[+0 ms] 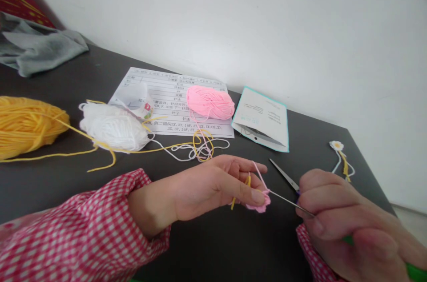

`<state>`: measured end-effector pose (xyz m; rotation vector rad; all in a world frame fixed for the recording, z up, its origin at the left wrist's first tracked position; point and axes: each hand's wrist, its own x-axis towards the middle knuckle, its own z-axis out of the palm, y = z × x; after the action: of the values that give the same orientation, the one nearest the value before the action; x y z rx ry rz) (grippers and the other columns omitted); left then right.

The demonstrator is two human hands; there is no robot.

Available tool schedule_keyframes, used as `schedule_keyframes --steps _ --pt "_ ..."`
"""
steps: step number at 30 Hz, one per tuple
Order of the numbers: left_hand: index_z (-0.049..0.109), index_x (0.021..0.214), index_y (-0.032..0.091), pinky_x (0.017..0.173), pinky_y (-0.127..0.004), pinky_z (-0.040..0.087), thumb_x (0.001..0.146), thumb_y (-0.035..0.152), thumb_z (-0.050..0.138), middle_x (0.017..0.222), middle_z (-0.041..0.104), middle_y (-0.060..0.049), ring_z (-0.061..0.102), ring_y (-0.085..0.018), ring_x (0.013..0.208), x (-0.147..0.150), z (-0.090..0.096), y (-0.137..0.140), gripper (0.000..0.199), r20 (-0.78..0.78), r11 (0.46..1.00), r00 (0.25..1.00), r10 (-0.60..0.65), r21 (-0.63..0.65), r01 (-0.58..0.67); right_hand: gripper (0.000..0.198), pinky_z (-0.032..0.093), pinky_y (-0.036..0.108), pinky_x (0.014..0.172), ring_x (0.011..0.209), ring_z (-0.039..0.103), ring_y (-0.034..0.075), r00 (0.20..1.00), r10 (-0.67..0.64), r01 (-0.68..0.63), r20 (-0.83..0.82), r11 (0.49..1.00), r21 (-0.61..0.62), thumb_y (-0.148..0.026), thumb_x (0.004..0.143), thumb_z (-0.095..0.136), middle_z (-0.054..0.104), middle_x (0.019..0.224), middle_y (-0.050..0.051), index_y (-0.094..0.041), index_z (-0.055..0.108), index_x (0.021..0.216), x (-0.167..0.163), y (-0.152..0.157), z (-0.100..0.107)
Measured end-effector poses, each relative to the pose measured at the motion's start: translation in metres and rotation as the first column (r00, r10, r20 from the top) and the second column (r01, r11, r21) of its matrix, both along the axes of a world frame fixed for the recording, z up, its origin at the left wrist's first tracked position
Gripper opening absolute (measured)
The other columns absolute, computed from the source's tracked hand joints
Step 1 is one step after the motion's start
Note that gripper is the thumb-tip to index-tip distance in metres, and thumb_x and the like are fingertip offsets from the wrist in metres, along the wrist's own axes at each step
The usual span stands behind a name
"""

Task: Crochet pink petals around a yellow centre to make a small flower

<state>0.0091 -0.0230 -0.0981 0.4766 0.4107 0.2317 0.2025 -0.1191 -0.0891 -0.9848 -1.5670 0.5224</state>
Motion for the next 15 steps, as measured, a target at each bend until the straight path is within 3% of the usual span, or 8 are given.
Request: schedule_keyframes --steps 5,8,10,12,14,15 --pt "0.074 0.106 0.011 0.062 -0.024 0.038 0.064 0.009 0.086 0.074 0.07 0.001 0.062 -0.008 0.064 0.0 -0.004 0.0 0.044 0.109 0.996 0.994 -0.019 -0.081 0.028 0.042 0.035 0.035 0.054 0.049 0.043 0.015 0.926 -0.004 -0.069 -0.378 0.981 -0.179 -0.031 0.1 0.051 0.052 0.051 -0.001 -0.02 0.062 0.061 -0.015 0.018 0.002" --pt "0.072 0.112 0.013 0.065 -0.024 0.038 0.068 0.01 0.086 0.075 0.07 0.002 0.062 -0.007 0.067 0.0 -0.001 -0.004 0.047 0.053 0.999 0.998 0.04 0.007 -0.04 0.045 0.037 0.032 0.051 0.049 0.04 0.015 0.884 -0.032 -0.124 -0.466 0.946 -0.3 -0.035 0.101 0.049 0.045 0.048 -0.002 -0.022 0.057 0.059 -0.021 0.022 0.003" --pt "0.067 0.124 0.015 0.072 -0.024 0.041 0.067 0.01 0.088 0.076 0.07 0.004 0.061 -0.007 0.07 0.002 0.002 -0.007 0.06 -0.04 0.987 0.99 0.136 0.091 -0.132 0.046 0.039 0.031 0.052 0.054 0.043 0.016 0.889 -0.047 -0.119 -0.455 0.937 -0.329 -0.037 0.103 0.046 0.045 0.052 -0.002 -0.022 0.054 0.061 -0.024 0.02 0.001" --pt "0.057 0.136 0.014 0.076 -0.026 0.043 0.064 0.009 0.09 0.075 0.068 0.006 0.06 -0.008 0.071 0.005 0.004 -0.01 0.08 -0.113 0.964 0.964 0.24 0.145 -0.223 0.045 0.041 0.031 0.055 0.061 0.048 0.016 0.951 -0.077 -0.015 -0.3 0.956 -0.294 -0.036 0.106 0.042 0.05 0.061 -0.001 -0.022 0.054 0.065 -0.027 0.017 -0.003" --pt "0.049 0.144 0.012 0.075 -0.026 0.043 0.059 0.008 0.091 0.072 0.067 0.006 0.058 -0.009 0.07 0.008 0.004 -0.011 0.095 -0.153 0.947 0.942 0.299 0.17 -0.273 0.037 0.041 0.031 0.058 0.067 0.052 0.016 0.992 -0.097 0.108 0.079 0.983 -0.149 -0.031 0.105 0.045 0.056 0.07 0.002 -0.022 0.056 0.07 -0.029 0.015 -0.005" --pt "0.048 0.144 0.011 0.074 -0.026 0.042 0.059 0.008 0.091 0.071 0.067 0.006 0.057 -0.009 0.07 0.008 0.003 -0.012 0.096 -0.161 0.943 0.936 0.314 0.165 -0.288 0.032 0.041 0.032 0.058 0.068 0.052 0.017 0.947 -0.123 0.14 0.296 0.989 -0.037 -0.028 0.103 0.049 0.059 0.073 0.003 -0.022 0.058 0.073 -0.028 0.017 -0.005"
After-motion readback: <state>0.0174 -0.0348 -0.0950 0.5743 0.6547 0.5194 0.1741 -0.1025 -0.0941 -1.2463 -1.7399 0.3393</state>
